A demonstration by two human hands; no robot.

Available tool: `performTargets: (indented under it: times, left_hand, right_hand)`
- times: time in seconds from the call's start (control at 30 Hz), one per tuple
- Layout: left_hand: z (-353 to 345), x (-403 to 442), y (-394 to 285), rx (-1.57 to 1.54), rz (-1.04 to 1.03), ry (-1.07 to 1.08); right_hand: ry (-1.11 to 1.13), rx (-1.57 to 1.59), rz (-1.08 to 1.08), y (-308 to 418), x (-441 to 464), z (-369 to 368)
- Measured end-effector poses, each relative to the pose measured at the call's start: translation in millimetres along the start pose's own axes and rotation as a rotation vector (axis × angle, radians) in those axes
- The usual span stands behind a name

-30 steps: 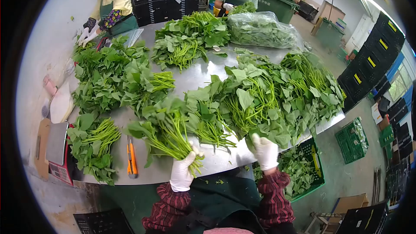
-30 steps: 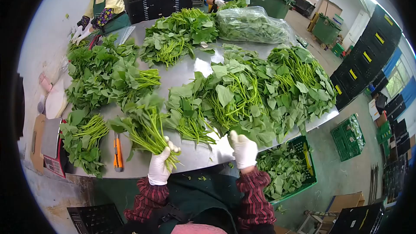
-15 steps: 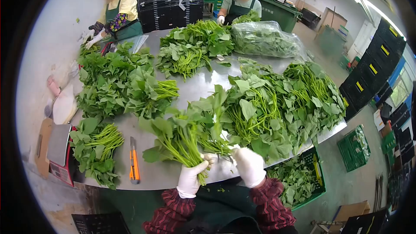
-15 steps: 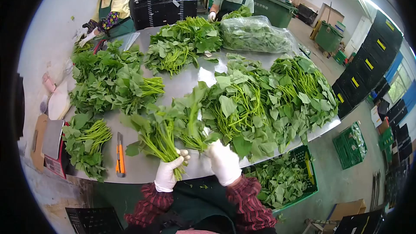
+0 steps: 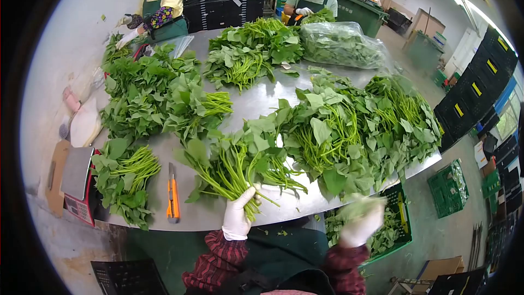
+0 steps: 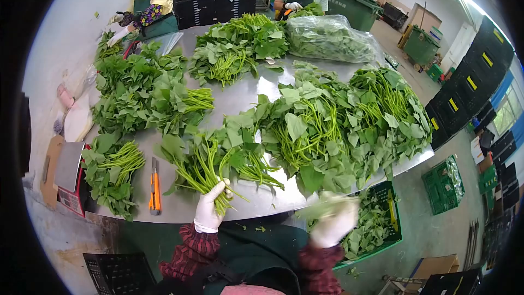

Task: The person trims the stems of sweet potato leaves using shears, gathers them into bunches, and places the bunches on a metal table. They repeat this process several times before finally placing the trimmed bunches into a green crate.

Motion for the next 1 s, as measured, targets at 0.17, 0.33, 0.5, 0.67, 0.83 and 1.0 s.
performTargets:
  times: [0.17,0.33,0.5,0.67,0.83,1.0]
  left_hand:
    - [-16.4,-8.1,9.9,-0.151,0.088,0.138]
    - [-32.1,-18.6,22.9,-0.039,0.110,0.206]
    - [-31.9,-30.2,21.4,0.001,0.149,0.214]
    - [-32.2,-34.3,28.8,-0.053,0.178,0.240]
    - [-44.6,-42.3,34.6,0.010,0.205,0.225]
    - [-46.1,-48.4,45.3,0.052,0.241,0.295]
  right_hand:
    - [0.126,0.396,-0.540,-55.8,48.0,26.7]
    - [0.878,-0.002,-0.506,-3.3,-57.6,-75.1]
    - [1.027,-0.083,-0.223,-1.2,-110.7,-118.6]
    - [1.166,-0.028,-0.185,13.5,-102.1,-117.2]
    - [0.989,0.372,-0.847,11.7,-81.3,-120.8]
    - [0.935,0.371,-0.887,-14.9,-96.6,-117.9]
Point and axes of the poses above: each hand's wrist, its own x-axis towards the middle knuckle, its own z-axis out of the back of the hand, y = z × x, the point moved 9 cm from there along x, towards the middle knuckle, and after that the axes turned 9 degrees about -z, right-handed, at the moved point
